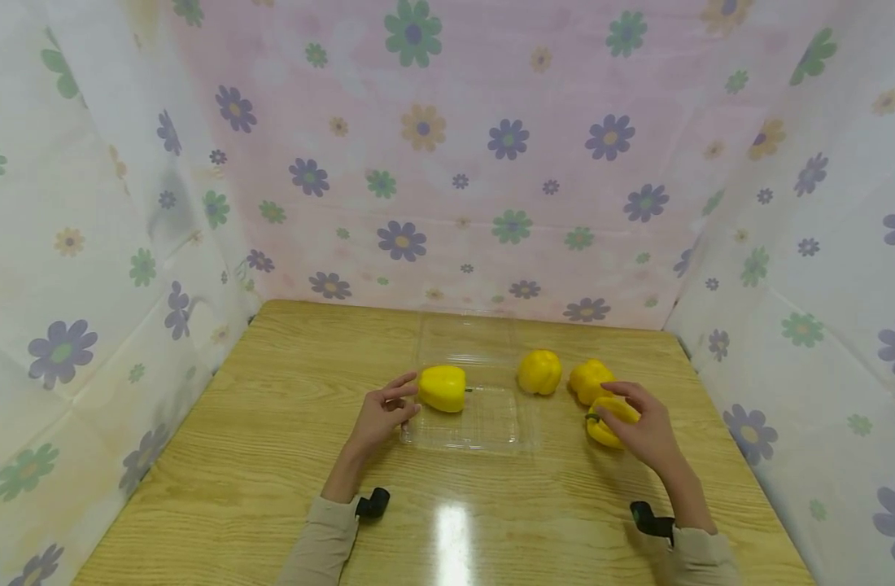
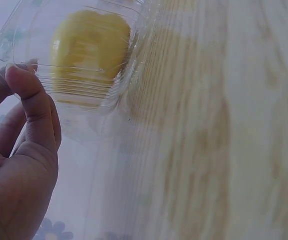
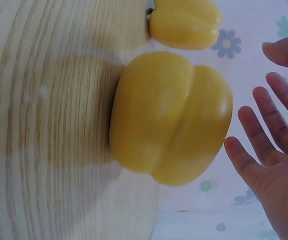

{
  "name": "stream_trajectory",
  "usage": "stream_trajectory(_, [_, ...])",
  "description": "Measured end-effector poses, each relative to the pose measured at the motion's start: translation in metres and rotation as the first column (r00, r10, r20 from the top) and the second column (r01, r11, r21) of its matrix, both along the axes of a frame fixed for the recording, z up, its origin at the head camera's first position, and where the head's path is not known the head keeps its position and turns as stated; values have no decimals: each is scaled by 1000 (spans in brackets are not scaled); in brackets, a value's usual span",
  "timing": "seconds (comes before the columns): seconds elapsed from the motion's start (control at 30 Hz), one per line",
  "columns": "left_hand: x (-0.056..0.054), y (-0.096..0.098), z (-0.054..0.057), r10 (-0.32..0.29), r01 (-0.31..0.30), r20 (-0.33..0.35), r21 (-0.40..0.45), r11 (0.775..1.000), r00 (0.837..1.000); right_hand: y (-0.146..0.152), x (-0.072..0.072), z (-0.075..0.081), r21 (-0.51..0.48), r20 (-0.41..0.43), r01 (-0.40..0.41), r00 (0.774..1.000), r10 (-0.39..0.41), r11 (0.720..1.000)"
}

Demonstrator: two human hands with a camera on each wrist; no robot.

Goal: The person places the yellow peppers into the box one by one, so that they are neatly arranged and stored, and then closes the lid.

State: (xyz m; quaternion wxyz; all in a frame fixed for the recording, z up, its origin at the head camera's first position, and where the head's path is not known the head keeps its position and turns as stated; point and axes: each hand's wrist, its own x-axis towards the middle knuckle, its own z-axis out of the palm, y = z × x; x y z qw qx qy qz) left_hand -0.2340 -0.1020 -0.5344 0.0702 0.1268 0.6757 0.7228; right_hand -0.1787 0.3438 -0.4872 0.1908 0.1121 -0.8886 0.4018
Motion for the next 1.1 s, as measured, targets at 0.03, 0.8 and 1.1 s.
stream_trajectory(0.03, [0, 0, 0, 1, -1, 1, -1, 1000, 1000, 2, 0, -1, 5, 4, -4, 1000, 4, 1000])
stream_trajectory(0.8, [-1, -3, 0, -45, 45, 2, -22, 999, 999, 21, 0, -6, 199, 246, -80, 969, 29, 977])
stream_trajectory(1.1, [-1, -4, 2, -47, 47, -19, -16, 999, 999, 20, -5, -6, 237, 290, -93, 957, 21, 967])
